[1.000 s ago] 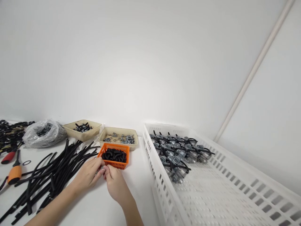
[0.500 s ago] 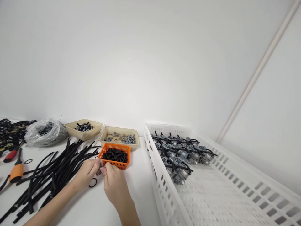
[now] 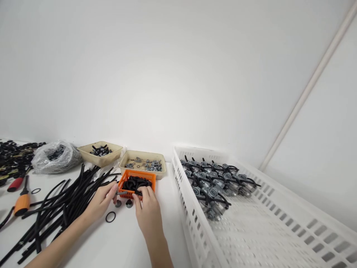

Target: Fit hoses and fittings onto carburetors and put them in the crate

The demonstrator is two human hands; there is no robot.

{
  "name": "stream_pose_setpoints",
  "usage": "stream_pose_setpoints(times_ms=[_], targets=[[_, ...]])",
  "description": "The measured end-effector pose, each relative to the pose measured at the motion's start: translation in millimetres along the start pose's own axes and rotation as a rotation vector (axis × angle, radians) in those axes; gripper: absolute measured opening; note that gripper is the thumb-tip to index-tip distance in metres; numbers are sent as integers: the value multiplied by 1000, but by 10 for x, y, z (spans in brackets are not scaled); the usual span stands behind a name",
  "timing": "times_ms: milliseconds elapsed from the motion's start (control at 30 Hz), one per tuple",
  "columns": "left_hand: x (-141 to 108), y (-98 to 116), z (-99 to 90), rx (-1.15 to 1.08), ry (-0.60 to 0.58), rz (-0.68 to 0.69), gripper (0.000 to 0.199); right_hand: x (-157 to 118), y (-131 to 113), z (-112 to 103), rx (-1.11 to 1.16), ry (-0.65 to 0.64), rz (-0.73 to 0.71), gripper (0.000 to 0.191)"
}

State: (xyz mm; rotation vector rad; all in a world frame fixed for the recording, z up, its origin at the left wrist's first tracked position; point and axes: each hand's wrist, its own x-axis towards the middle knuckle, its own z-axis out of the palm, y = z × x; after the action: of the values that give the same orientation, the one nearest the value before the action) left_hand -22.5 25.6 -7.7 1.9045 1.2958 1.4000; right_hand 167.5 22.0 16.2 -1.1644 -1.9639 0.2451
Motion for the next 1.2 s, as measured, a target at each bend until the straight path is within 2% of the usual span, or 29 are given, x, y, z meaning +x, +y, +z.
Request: stream_pose_setpoints(times_ms=[133,267,400,600,800,1033,1200], targets=[[-12,9,25,79,34,12,33,19,110,29,-57,134,63,9],[-27,16,18,129,45,38,27,22,155,16,-76,198,106,4],[-56,21,31,235,74,123,23,19,155,16,-97,231,96,14],[-73,4,57,299,111,279,19,23,194,36,-84,223,39,13],[-75,-15,69,307,77,313,13,9,225,69,-65,174,10,32],[-96,-13,103,268,69,341,9,4,91,27,4,209,18,28],[-99,-26,121,250,91,379,12,-32,-56,43,74,150,-83,23]])
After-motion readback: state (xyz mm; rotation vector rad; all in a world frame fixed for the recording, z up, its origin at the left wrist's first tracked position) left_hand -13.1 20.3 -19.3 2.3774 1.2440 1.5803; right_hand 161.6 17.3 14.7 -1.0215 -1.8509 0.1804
